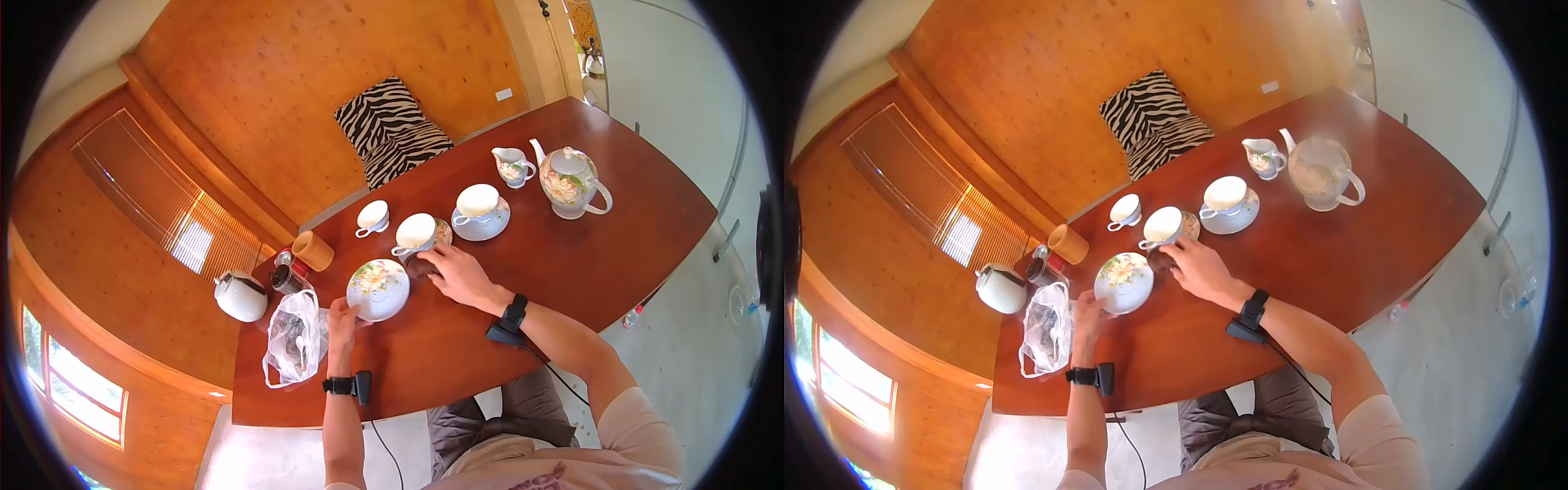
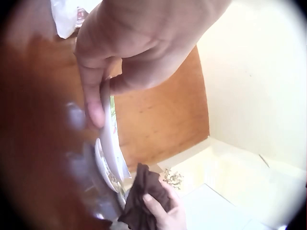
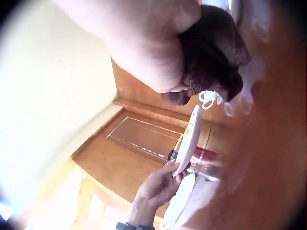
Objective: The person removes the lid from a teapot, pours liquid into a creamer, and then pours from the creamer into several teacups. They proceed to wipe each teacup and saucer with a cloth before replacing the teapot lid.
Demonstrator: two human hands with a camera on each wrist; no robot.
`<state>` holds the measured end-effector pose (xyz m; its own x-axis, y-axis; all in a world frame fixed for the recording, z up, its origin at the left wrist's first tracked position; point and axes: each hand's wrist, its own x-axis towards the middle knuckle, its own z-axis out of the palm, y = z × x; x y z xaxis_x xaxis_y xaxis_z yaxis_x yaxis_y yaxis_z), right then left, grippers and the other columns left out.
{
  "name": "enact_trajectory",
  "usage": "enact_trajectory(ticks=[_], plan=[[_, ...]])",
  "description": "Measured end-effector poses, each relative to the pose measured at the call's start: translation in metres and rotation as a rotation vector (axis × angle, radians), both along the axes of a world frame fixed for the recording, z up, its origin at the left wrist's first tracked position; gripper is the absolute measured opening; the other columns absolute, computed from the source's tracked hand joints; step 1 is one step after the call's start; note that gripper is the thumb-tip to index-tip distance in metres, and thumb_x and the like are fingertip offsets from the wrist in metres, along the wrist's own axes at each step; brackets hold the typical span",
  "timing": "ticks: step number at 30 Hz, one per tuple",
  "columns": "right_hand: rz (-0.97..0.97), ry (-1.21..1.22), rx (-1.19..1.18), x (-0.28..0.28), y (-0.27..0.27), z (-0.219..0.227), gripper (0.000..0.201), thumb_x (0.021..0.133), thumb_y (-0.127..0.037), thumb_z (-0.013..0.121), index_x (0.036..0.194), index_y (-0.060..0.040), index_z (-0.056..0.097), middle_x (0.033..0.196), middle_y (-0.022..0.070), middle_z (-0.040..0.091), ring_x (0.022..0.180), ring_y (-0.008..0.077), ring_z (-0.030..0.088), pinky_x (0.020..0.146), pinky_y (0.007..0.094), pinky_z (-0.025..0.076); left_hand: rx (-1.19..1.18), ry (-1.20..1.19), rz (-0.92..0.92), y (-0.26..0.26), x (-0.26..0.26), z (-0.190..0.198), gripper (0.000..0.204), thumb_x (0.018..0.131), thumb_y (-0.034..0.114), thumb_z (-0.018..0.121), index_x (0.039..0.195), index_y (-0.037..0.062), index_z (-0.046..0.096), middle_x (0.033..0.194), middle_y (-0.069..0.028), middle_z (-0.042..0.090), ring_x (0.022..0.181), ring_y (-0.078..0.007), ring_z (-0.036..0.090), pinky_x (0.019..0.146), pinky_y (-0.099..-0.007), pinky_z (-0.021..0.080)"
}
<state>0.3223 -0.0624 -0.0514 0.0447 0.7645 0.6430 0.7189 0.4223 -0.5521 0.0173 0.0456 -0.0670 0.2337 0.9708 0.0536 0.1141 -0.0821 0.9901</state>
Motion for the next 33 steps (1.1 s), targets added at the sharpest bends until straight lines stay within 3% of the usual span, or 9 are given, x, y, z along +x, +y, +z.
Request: enact_trajectory(ticks=[2,6,9,19,22,24,25,30,33], plan=[[-0.014,0.026,-0.026,0.007,0.002,0.001,0.041,0.084,-0.009,0.070,0.124,-0.0083,0.061,0.111,0.0161,0.062,0.100,0.0375,0.063,0.083,0.0459,0.054,-0.060,-0.045,0.116,0.019,-0.003,-0.005,0.036,0.090,-0.003,0.057,0.124,-0.0081,0.045,0.106,-0.0238,0.067,0.081,-0.0301,0.073,0.064,-0.0376,0.066],[0.027,0.004,-0.034,0.006,0.002,-0.005,0.038,0.083,-0.011,0.071,0.120,-0.0081,0.062,0.106,0.0164,0.064,0.097,0.0387,0.065,0.083,0.0477,0.054,-0.036,-0.053,0.162,0.055,-0.006,-0.022,0.034,0.090,-0.004,0.057,0.121,-0.0094,0.044,0.108,-0.0252,0.064,0.086,-0.0352,0.073,0.066,-0.0424,0.067],[0.191,-0.059,-0.179,-0.001,0.000,-0.010,0.033,0.084,-0.011,0.069,0.116,-0.0077,0.064,0.104,0.0152,0.064,0.098,0.0375,0.065,0.083,0.0479,0.053,-0.059,-0.101,0.181,0.072,-0.006,-0.033,0.032,0.091,-0.005,0.056,0.120,-0.0097,0.044,0.109,-0.0254,0.063,0.085,-0.0362,0.073,0.067,-0.0443,0.068],[0.227,-0.097,-0.252,-0.002,-0.001,-0.013,0.032,0.084,-0.011,0.069,0.115,-0.0065,0.064,0.104,0.0148,0.065,0.099,0.0363,0.065,0.085,0.0477,0.052,-0.094,-0.110,0.184,0.092,-0.002,-0.045,0.027,0.093,-0.003,0.058,0.117,-0.0113,0.048,0.105,-0.0243,0.066,0.081,-0.0342,0.073,0.066,-0.0439,0.068],[0.228,-0.106,-0.257,-0.001,0.000,-0.014,0.032,0.083,-0.011,0.070,0.114,-0.0061,0.064,0.105,0.0146,0.065,0.099,0.0361,0.065,0.085,0.0477,0.052,-0.030,0.025,0.237,0.094,-0.001,-0.045,0.026,0.093,-0.001,0.060,0.115,-0.0125,0.056,0.097,-0.0219,0.069,0.076,-0.0311,0.074,0.062,-0.0382,0.066],[0.226,-0.107,-0.259,-0.001,0.000,-0.014,0.032,0.083,-0.011,0.070,0.114,-0.0060,0.063,0.105,0.0146,0.065,0.099,0.0362,0.065,0.085,0.0477,0.052,-0.010,0.136,0.260,0.094,-0.001,-0.042,0.022,0.091,0.000,0.063,0.110,-0.0113,0.060,0.085,-0.0185,0.070,0.062,-0.0257,0.071,0.050,-0.0328,0.061],[0.227,-0.108,-0.260,-0.001,0.000,-0.014,0.032,0.083,-0.011,0.071,0.114,-0.0058,0.063,0.106,0.0146,0.065,0.099,0.0362,0.065,0.085,0.0477,0.052,-0.011,0.136,0.259,0.094,-0.002,-0.042,0.022,0.091,0.000,0.063,0.110,-0.0113,0.060,0.085,-0.0185,0.070,0.062,-0.0257,0.071,0.050,-0.0328,0.061],[0.225,-0.111,-0.268,-0.001,0.001,-0.016,0.032,0.083,-0.011,0.071,0.113,-0.0053,0.063,0.105,0.0147,0.065,0.099,0.0363,0.065,0.085,0.0478,0.052,0.092,0.332,0.230,0.101,-0.002,-0.047,0.021,0.091,0.001,0.066,0.108,-0.0092,0.061,0.074,-0.0131,0.069,0.045,-0.0162,0.061,0.034,-0.0277,0.046],[0.221,-0.116,-0.269,0.000,0.001,-0.016,0.032,0.083,-0.012,0.071,0.113,-0.0050,0.063,0.105,0.0149,0.065,0.099,0.0365,0.065,0.085,0.0479,0.052,0.120,0.496,0.307,0.094,0.004,-0.037,0.023,0.087,0.006,0.070,0.107,-0.0045,0.064,0.079,-0.0142,0.070,0.057,-0.0228,0.067,0.046,-0.0351,0.052]])
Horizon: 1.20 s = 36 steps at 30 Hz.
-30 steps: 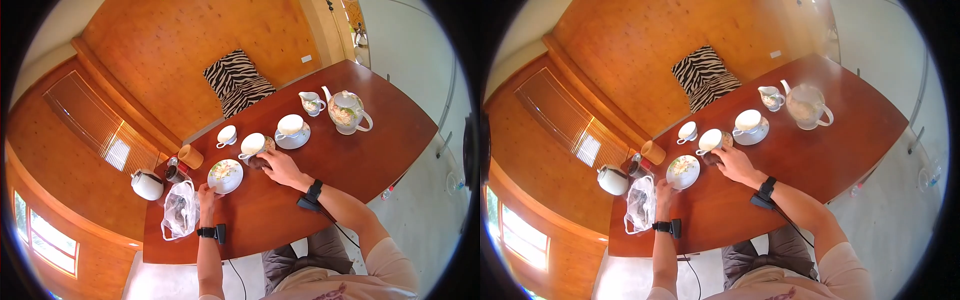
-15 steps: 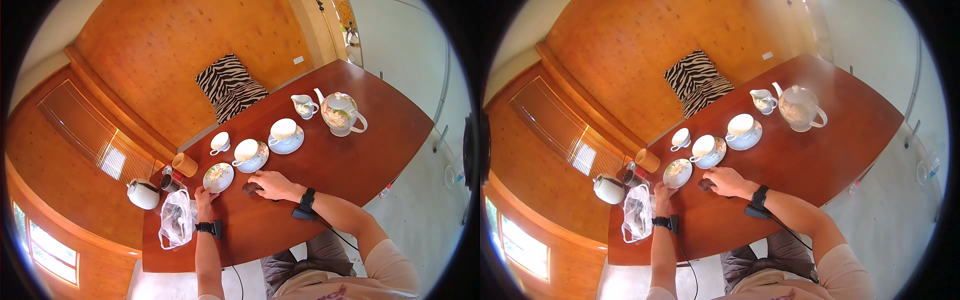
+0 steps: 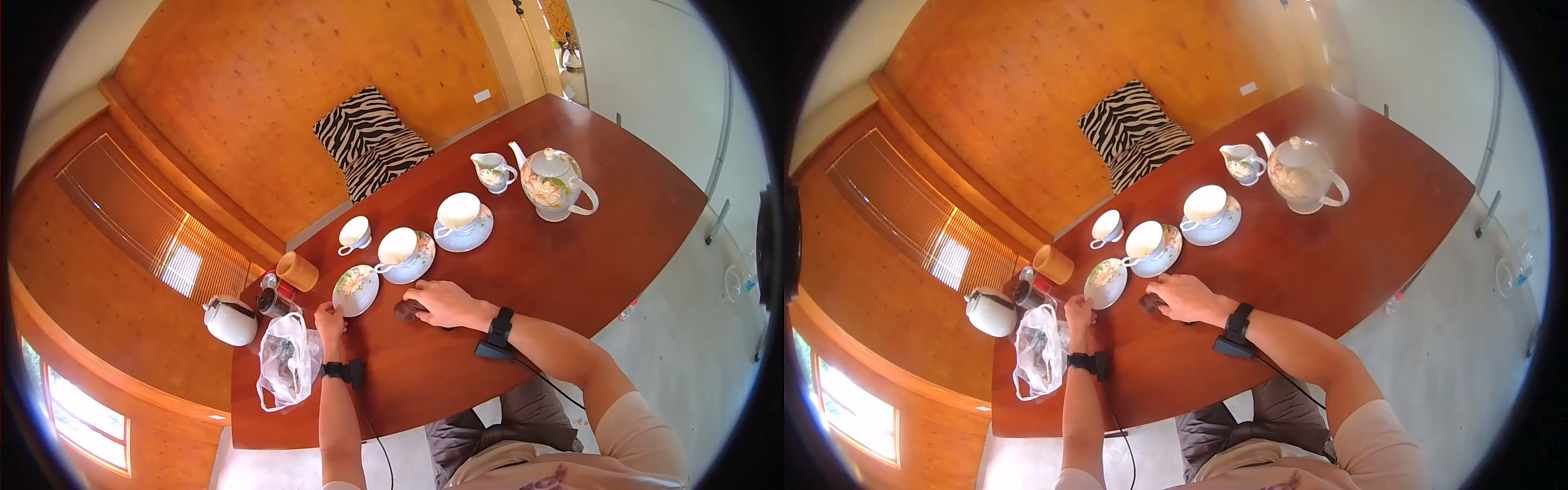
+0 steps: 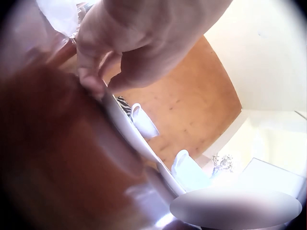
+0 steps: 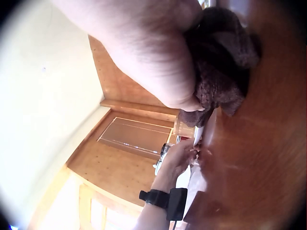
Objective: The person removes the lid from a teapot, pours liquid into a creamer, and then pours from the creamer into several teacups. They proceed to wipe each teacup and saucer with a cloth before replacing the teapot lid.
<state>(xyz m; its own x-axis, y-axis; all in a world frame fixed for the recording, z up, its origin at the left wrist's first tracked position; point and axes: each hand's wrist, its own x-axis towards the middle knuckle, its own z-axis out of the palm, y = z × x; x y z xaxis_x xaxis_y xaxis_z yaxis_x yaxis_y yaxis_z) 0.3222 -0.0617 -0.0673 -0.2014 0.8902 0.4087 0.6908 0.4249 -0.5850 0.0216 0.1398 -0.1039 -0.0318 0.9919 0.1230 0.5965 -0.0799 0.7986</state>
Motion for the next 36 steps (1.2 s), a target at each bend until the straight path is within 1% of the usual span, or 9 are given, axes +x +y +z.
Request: enact_trajectory(ticks=[1,3,6,10,19,21,23,28,36], plan=[[-0.003,-0.001,-0.005,0.000,0.000,0.000,0.032,0.083,-0.012,0.071,0.113,-0.0049,0.063,0.106,0.0151,0.065,0.099,0.0367,0.065,0.085,0.0480,0.052,0.000,0.001,-0.001,0.000,0.001,0.000,0.023,0.087,0.006,0.070,0.107,-0.0045,0.064,0.079,-0.0142,0.070,0.057,-0.0228,0.067,0.046,-0.0351,0.052],[-0.006,0.009,-0.007,0.000,0.001,-0.002,0.031,0.083,-0.012,0.071,0.113,-0.0048,0.063,0.106,0.0152,0.065,0.099,0.0367,0.065,0.085,0.0482,0.052,0.608,0.515,0.058,-0.002,0.003,-0.002,0.027,0.084,0.013,0.074,0.106,-0.0001,0.066,0.085,-0.0169,0.070,0.075,-0.0320,0.069,0.067,-0.0431,0.056],[-0.008,0.039,-0.027,0.002,0.000,0.001,0.031,0.084,-0.013,0.070,0.113,-0.0049,0.062,0.106,0.0153,0.065,0.099,0.0367,0.066,0.084,0.0485,0.053,0.587,0.416,0.036,-0.002,0.024,0.024,0.027,0.082,0.016,0.075,0.105,0.0028,0.067,0.091,-0.0187,0.069,0.090,-0.0367,0.067,0.082,-0.0466,0.053],[-0.021,0.053,-0.028,0.002,0.002,-0.002,0.032,0.084,-0.014,0.070,0.114,-0.0052,0.061,0.105,0.0152,0.066,0.096,0.0367,0.066,0.082,0.0487,0.053,0.621,0.353,-0.054,0.039,0.044,0.034,0.025,0.084,0.017,0.074,0.102,0.0017,0.068,0.090,-0.0185,0.071,0.086,-0.0341,0.069,0.078,-0.0454,0.054],[-0.049,0.045,0.003,-0.001,0.004,-0.010,0.033,0.085,-0.016,0.070,0.115,-0.0085,0.061,0.098,0.0132,0.063,0.094,0.0350,0.066,0.080,0.0467,0.054,0.316,0.256,-0.170,0.097,0.102,0.050,0.033,0.092,0.027,0.070,0.108,-0.0023,0.070,0.085,-0.0192,0.074,0.078,-0.0318,0.074,0.074,-0.0416,0.057],[-0.037,0.076,0.030,-0.001,0.005,-0.011,0.028,0.084,-0.014,0.070,0.108,-0.0062,0.061,0.098,0.0158,0.063,0.093,0.0363,0.066,0.079,0.0482,0.054,0.377,0.286,-0.150,0.130,0.095,0.025,0.031,0.093,0.026,0.069,0.106,-0.0021,0.071,0.080,-0.0179,0.073,0.071,-0.0288,0.073,0.068,-0.0402,0.057],[-0.045,0.073,0.024,-0.001,0.004,-0.008,0.028,0.083,-0.013,0.071,0.109,-0.0060,0.061,0.097,0.0158,0.063,0.093,0.0362,0.066,0.079,0.0479,0.054,0.436,0.318,-0.130,0.126,0.104,0.031,0.029,0.094,0.025,0.068,0.104,-0.0019,0.071,0.076,-0.0166,0.072,0.064,-0.0257,0.073,0.062,-0.0388,0.057],[-0.044,0.079,0.028,-0.001,0.003,-0.008,0.030,0.083,-0.013,0.071,0.110,-0.0052,0.060,0.101,0.0156,0.063,0.095,0.0359,0.066,0.079,0.0480,0.054,0.111,0.026,-0.141,0.131,0.105,0.028,0.026,0.100,0.020,0.061,0.093,-0.0035,0.070,0.068,-0.0115,0.069,0.051,-0.0166,0.066,0.045,-0.0303,0.053],[-0.041,0.067,0.005,-0.001,0.003,-0.008,0.031,0.083,-0.013,0.072,0.111,-0.0051,0.060,0.102,0.0159,0.063,0.096,0.0362,0.065,0.079,0.0482,0.054,0.193,-0.166,-0.198,0.113,0.085,0.040,0.027,0.102,0.016,0.058,0.090,-0.0061,0.068,0.068,-0.0102,0.068,0.052,-0.0149,0.064,0.047,-0.0289,0.053]])
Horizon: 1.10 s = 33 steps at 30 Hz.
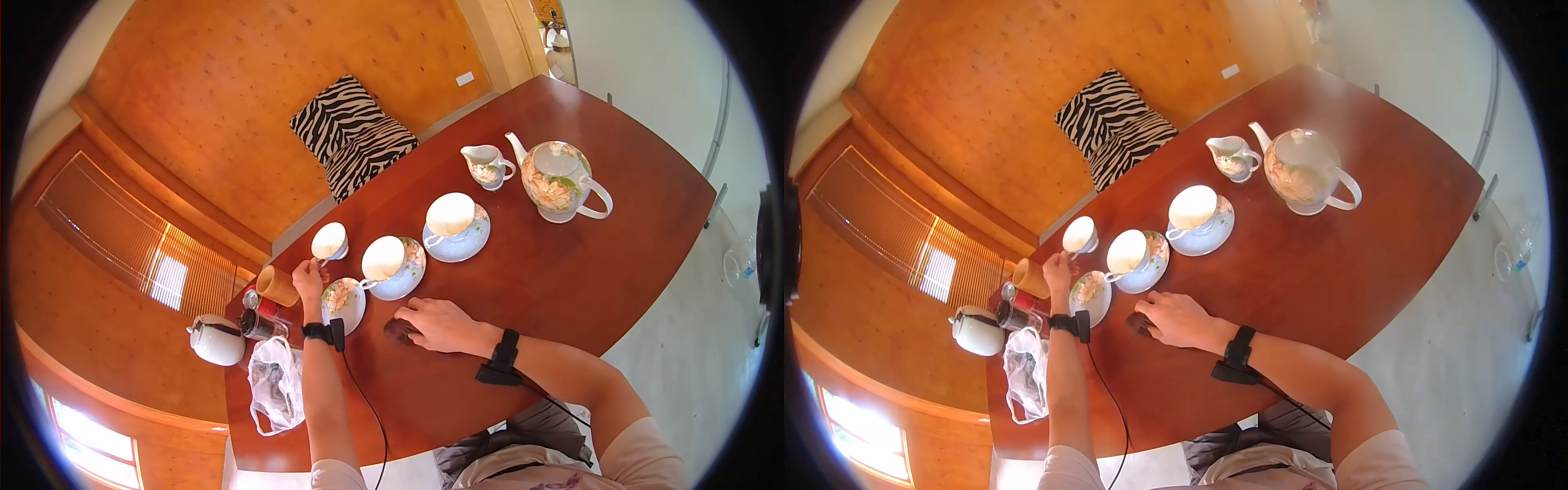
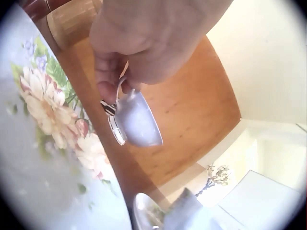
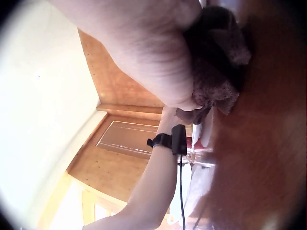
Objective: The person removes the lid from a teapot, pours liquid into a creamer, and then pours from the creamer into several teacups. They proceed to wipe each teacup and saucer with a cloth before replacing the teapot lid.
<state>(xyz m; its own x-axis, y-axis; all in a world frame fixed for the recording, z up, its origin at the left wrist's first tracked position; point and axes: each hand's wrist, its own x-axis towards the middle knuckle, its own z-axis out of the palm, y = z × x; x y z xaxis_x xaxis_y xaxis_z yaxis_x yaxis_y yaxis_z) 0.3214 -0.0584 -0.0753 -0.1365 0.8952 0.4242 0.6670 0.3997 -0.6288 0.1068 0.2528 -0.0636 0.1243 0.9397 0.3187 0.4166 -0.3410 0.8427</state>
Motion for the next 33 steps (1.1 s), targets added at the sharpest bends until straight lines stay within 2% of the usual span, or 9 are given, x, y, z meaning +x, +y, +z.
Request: enact_trajectory(ticks=[4,7,12,18,20,24,27,29,33], plan=[[0.003,-0.005,0.030,0.000,0.000,-0.001,0.031,0.083,-0.013,0.071,0.111,-0.0054,0.060,0.100,0.0156,0.064,0.096,0.0362,0.065,0.079,0.0481,0.054,0.022,-0.071,-0.025,-0.038,-0.032,0.010,0.028,0.104,0.017,0.057,0.088,-0.0048,0.066,0.068,-0.0099,0.067,0.051,-0.0146,0.063,0.048,-0.0283,0.052],[-0.003,-0.024,0.011,0.000,0.000,-0.001,0.033,0.085,-0.015,0.071,0.115,-0.0069,0.059,0.099,0.0128,0.061,0.096,0.0341,0.065,0.080,0.0462,0.053,0.029,-0.071,-0.021,-0.066,-0.057,0.003,0.030,0.104,0.018,0.056,0.086,-0.0044,0.065,0.069,-0.0100,0.066,0.053,-0.0153,0.063,0.049,-0.0286,0.053],[0.002,-0.024,0.018,0.000,0.000,0.001,0.030,0.084,-0.013,0.070,0.111,-0.0046,0.060,0.100,0.0157,0.064,0.095,0.0360,0.066,0.080,0.0480,0.054,-0.045,-0.071,-0.015,-0.097,-0.079,-0.009,0.029,0.105,0.018,0.055,0.091,-0.0065,0.064,0.071,-0.0120,0.067,0.055,-0.0174,0.065,0.051,-0.0291,0.055],[0.004,-0.039,0.014,0.001,-0.002,0.002,0.031,0.084,-0.013,0.070,0.112,-0.0044,0.059,0.099,0.0160,0.064,0.095,0.0359,0.065,0.080,0.0479,0.053,-0.064,-0.049,0.014,-0.105,-0.086,-0.021,0.028,0.105,0.018,0.054,0.095,-0.0067,0.064,0.074,-0.0141,0.069,0.056,-0.0186,0.066,0.052,-0.0297,0.056],[0.005,-0.036,0.028,0.000,-0.002,0.001,0.032,0.084,-0.013,0.070,0.113,-0.0042,0.059,0.100,0.0162,0.064,0.095,0.0361,0.065,0.080,0.0480,0.053,-0.058,-0.090,0.038,-0.104,-0.085,-0.025,0.029,0.104,0.017,0.057,0.087,-0.0062,0.063,0.068,-0.0122,0.066,0.053,-0.0171,0.065,0.048,-0.0297,0.056],[0.003,-0.063,0.002,0.000,0.000,-0.003,0.035,0.086,-0.016,0.072,0.117,-0.0068,0.058,0.100,0.0132,0.062,0.096,0.0341,0.064,0.081,0.0461,0.053,-0.058,-0.103,0.045,-0.109,-0.085,-0.025,0.029,0.104,0.017,0.056,0.088,-0.0060,0.063,0.068,-0.0120,0.067,0.050,-0.0161,0.064,0.046,-0.0291,0.056],[-0.004,-0.067,0.014,0.000,0.000,-0.002,0.036,0.086,-0.015,0.072,0.118,-0.0068,0.058,0.100,0.0129,0.062,0.097,0.0339,0.064,0.081,0.0462,0.053,-0.024,0.011,0.102,-0.126,-0.078,-0.012,0.024,0.101,0.015,0.060,0.090,-0.0061,0.063,0.069,-0.0139,0.068,0.055,-0.0204,0.066,0.052,-0.0318,0.056],[0.002,-0.052,0.029,0.000,-0.001,-0.001,0.032,0.084,-0.013,0.070,0.112,-0.0037,0.059,0.100,0.0166,0.064,0.094,0.0365,0.065,0.079,0.0482,0.054,0.523,0.349,0.259,-0.136,-0.072,-0.006,0.018,0.097,0.012,0.064,0.095,-0.0058,0.064,0.077,-0.0170,0.069,0.066,-0.0262,0.069,0.060,-0.0360,0.056],[0.006,-0.058,0.025,-0.001,0.000,-0.003,0.033,0.084,-0.013,0.071,0.113,-0.0035,0.059,0.101,0.0168,0.064,0.094,0.0365,0.065,0.079,0.0481,0.054,0.630,0.452,0.304,-0.173,-0.034,0.028,0.013,0.092,0.007,0.068,0.097,-0.0050,0.066,0.087,-0.0186,0.070,0.077,-0.0298,0.069,0.066,-0.0380,0.054]])
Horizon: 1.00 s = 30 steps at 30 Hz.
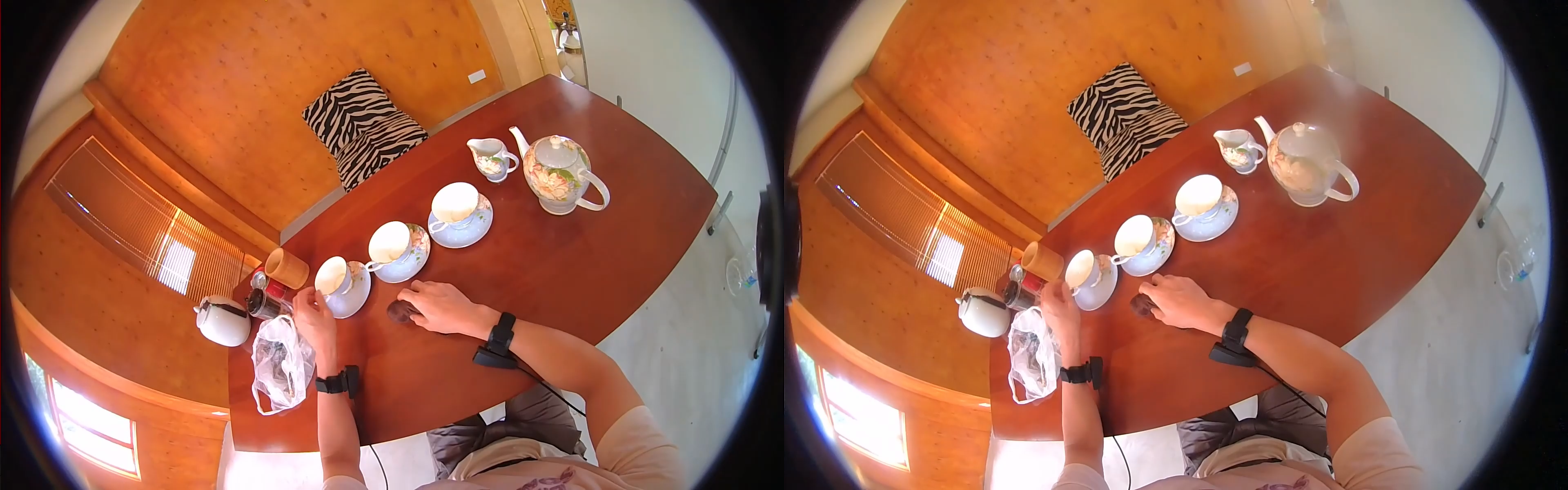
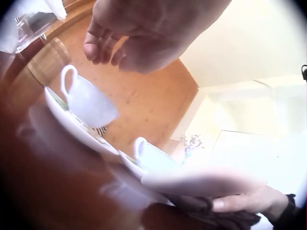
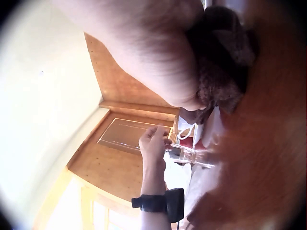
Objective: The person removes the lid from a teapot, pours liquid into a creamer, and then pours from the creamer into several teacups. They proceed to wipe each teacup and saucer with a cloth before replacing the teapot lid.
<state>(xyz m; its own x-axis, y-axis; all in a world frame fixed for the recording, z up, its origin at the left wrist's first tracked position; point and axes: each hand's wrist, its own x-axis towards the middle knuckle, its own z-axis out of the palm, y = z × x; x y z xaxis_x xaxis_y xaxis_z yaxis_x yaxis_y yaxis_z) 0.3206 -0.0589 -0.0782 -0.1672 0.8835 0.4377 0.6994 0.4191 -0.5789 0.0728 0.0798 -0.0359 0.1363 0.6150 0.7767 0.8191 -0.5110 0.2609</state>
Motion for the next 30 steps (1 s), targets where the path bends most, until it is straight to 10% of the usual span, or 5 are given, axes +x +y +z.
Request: enact_trajectory(ticks=[9,30], plan=[[-0.019,-0.026,-0.006,0.000,0.001,-0.001,0.039,0.083,-0.014,0.073,0.118,-0.0054,0.058,0.101,0.0140,0.062,0.098,0.0341,0.065,0.081,0.0462,0.054,-0.285,0.033,-0.505,0.000,0.078,-0.026,0.018,0.091,0.006,0.069,0.106,-0.0042,0.066,0.090,-0.0182,0.070,0.072,-0.0318,0.068,0.065,-0.0402,0.053],[-0.012,-0.012,0.055,-0.001,0.000,-0.002,0.035,0.083,-0.013,0.072,0.114,-0.0039,0.059,0.100,0.0177,0.064,0.093,0.0369,0.067,0.077,0.0482,0.056,-0.549,-0.166,-0.441,0.023,0.080,-0.029,0.013,0.096,0.005,0.063,0.090,-0.0063,0.067,0.079,-0.0136,0.064,0.062,-0.0220,0.068,0.054,-0.0348,0.051]])
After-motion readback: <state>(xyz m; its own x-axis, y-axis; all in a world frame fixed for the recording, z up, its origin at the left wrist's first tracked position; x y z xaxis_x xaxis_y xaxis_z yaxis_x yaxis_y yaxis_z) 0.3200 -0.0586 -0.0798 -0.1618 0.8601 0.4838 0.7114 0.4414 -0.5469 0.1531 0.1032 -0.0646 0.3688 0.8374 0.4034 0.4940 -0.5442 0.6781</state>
